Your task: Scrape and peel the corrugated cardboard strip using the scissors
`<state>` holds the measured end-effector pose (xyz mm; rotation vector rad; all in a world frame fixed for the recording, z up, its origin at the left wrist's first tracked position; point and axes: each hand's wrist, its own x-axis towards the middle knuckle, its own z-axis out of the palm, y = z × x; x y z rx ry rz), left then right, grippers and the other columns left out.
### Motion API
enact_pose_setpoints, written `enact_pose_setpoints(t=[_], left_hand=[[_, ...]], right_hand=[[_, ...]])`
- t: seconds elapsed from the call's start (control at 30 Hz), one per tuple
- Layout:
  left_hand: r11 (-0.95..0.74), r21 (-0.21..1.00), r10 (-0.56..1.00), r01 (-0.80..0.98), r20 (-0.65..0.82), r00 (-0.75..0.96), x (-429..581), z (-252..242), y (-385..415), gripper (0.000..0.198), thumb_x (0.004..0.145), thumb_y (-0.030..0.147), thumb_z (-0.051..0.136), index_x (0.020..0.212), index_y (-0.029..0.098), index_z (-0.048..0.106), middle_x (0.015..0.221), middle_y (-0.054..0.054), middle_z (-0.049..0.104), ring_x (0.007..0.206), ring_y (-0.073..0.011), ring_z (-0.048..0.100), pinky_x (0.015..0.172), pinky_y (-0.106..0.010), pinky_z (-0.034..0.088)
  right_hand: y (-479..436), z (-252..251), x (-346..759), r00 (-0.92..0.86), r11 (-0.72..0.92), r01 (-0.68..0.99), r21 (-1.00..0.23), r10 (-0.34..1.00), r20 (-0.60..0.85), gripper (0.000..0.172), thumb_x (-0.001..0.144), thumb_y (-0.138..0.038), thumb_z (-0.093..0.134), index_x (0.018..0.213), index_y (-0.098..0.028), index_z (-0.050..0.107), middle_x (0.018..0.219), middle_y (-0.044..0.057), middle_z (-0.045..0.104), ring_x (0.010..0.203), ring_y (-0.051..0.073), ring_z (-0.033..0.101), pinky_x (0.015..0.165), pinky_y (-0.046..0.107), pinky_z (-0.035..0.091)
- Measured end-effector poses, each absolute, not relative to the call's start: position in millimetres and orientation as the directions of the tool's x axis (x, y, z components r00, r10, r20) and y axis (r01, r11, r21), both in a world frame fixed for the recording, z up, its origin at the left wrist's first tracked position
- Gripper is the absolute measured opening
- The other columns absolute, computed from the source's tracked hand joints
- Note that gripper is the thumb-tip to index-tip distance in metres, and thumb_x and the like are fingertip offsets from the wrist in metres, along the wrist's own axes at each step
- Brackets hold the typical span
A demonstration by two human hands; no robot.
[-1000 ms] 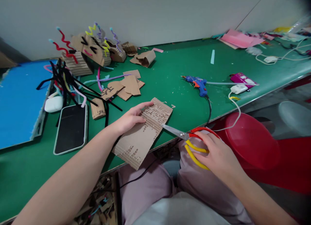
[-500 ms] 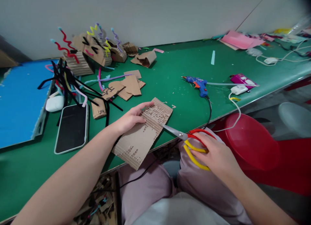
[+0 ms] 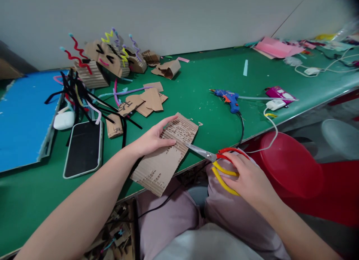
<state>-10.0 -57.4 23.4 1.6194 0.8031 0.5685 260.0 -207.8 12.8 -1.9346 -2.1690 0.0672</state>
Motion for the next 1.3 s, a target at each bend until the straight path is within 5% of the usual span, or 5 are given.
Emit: enact_pose_setpoints(t=[0.4,1.3], left_hand=[[-0.097,0.981,0.728,0.166,-0.044,0.684,-11.2,22.0,-57.1,0.073,0.073,0.029,0.067,0.138,0.028,0.033,0.149,-0.002,0.028,0.133,-0.0282,0.03,0.109,-0.038,0.027],[-0.078,0.988,0.711,0.135,-0.04,0.702,-10.8,19.7,-58.7,0.072,0.074,0.027,0.065,0.138,0.03,0.031,0.149,-0.001,0.027,0.134,-0.0257,0.028,0.105,-0.035,0.033]], right_hand=[[-207.7,13.0,258.8,-0.076,0.093,0.961,-0.262,0.994,0.076,0.043,0.079,-0.039,0.057,0.118,-0.024,0.049,0.11,0.007,0.062,0.093,0.023,0.062,0.075,0.036,0.053],[-202.5,13.7,251.9,-0.104,0.125,0.98,-0.155,0.986,0.131,0.044,0.079,-0.039,0.056,0.119,-0.021,0.051,0.096,0.008,0.064,0.084,0.023,0.062,0.07,0.034,0.05]])
